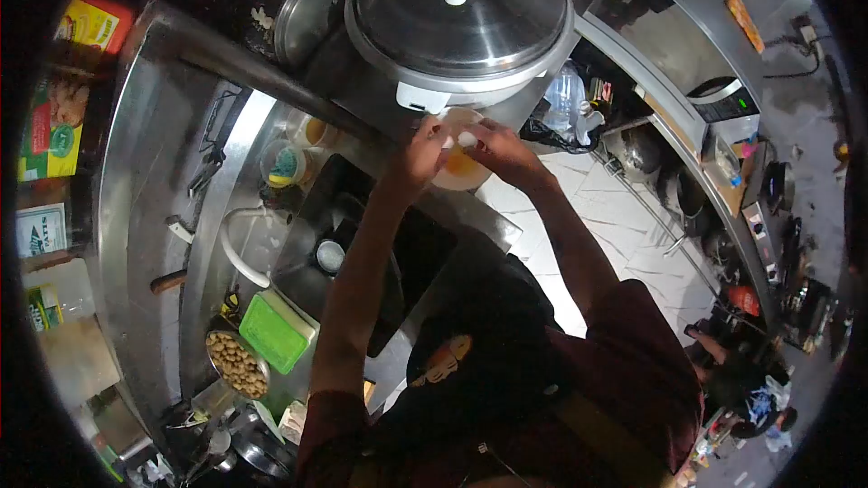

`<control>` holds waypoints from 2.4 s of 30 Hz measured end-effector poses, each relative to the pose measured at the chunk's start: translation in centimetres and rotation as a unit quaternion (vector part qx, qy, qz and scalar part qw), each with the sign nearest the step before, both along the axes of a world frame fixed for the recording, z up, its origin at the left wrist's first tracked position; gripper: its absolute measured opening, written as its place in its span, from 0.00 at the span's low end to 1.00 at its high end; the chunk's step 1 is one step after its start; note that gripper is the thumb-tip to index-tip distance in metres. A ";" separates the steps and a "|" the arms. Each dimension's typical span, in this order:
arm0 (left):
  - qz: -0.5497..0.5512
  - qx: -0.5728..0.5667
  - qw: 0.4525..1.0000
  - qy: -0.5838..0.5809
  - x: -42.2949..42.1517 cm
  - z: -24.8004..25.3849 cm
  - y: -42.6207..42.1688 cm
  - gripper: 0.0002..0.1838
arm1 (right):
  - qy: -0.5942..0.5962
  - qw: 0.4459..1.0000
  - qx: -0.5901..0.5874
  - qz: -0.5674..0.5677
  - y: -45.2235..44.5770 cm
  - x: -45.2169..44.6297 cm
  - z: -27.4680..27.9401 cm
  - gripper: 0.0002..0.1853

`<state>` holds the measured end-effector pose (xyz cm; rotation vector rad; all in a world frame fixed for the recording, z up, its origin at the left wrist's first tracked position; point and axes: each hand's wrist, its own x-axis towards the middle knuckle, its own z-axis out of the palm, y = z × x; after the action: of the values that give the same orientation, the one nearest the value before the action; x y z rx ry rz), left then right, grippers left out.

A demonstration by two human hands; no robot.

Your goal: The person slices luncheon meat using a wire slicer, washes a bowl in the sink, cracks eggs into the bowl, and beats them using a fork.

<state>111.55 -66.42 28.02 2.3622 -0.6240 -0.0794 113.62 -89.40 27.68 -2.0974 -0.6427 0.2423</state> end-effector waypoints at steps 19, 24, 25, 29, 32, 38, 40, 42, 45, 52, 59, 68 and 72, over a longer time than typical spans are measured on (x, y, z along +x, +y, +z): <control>0.197 -0.238 0.948 0.078 -7.4 2.8 -10.8 0.35 | 0.332 0.719 0.556 -0.251 -6.1 -7.6 -3.2 0.18; 0.286 -0.181 0.941 0.008 -9.6 1.0 -7.6 0.33 | -0.098 0.846 0.311 -0.421 -14.4 -3.8 6.7 0.24; 0.325 -0.192 0.926 0.012 -10.2 -0.3 -6.6 0.32 | -0.136 0.844 0.291 -0.431 -15.4 -3.1 8.4 0.24; 0.446 -0.251 0.857 0.058 -10.3 -7.7 -3.6 0.27 | -0.132 0.825 0.330 -0.439 -20.0 1.9 2.5 0.24; 0.413 -0.357 0.809 0.217 -8.8 -10.0 -2.2 0.21 | -0.085 0.818 0.296 -0.487 -23.8 4.3 -15.4 0.29; 0.382 -0.473 0.726 0.321 -8.0 -9.9 -3.4 0.15 | 0.293 0.751 0.171 -0.567 -20.4 -10.2 -34.0 0.24; 0.341 -0.398 0.807 0.272 -7.7 -11.5 -3.7 0.14 | 0.347 0.743 0.241 -0.519 -19.1 -14.8 -33.0 0.28; 0.265 -0.293 0.900 0.185 -7.8 -16.0 -2.3 0.14 | 0.377 0.735 0.255 -0.502 -18.8 -17.7 -33.4 0.30; 0.241 0.009 0.969 -0.061 -9.0 -13.4 -2.4 0.15 | 0.314 0.813 0.163 -0.463 -19.6 -18.1 -38.1 0.30; 0.376 -0.168 0.907 0.083 -13.6 -11.5 -0.4 0.17 | 0.245 0.914 0.214 -0.243 -12.4 -12.2 -17.5 0.25; 0.453 0.052 0.884 -0.101 -28.5 -10.0 1.8 0.19 | 0.160 0.970 0.171 -0.068 -8.2 -6.7 -13.2 0.18; 0.725 -0.498 0.463 0.109 -49.0 -8.6 1.9 0.15 | -0.306 0.910 -0.075 0.270 3.1 -8.0 -14.3 0.10; 0.727 -0.575 0.374 0.028 -55.6 -7.0 1.0 0.16 | 0.029 0.976 0.118 0.183 9.3 -15.4 -13.2 0.14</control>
<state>55.93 -65.41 21.00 0.7114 1.2640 0.7855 98.20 -80.06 14.52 -1.7297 -0.9718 0.4103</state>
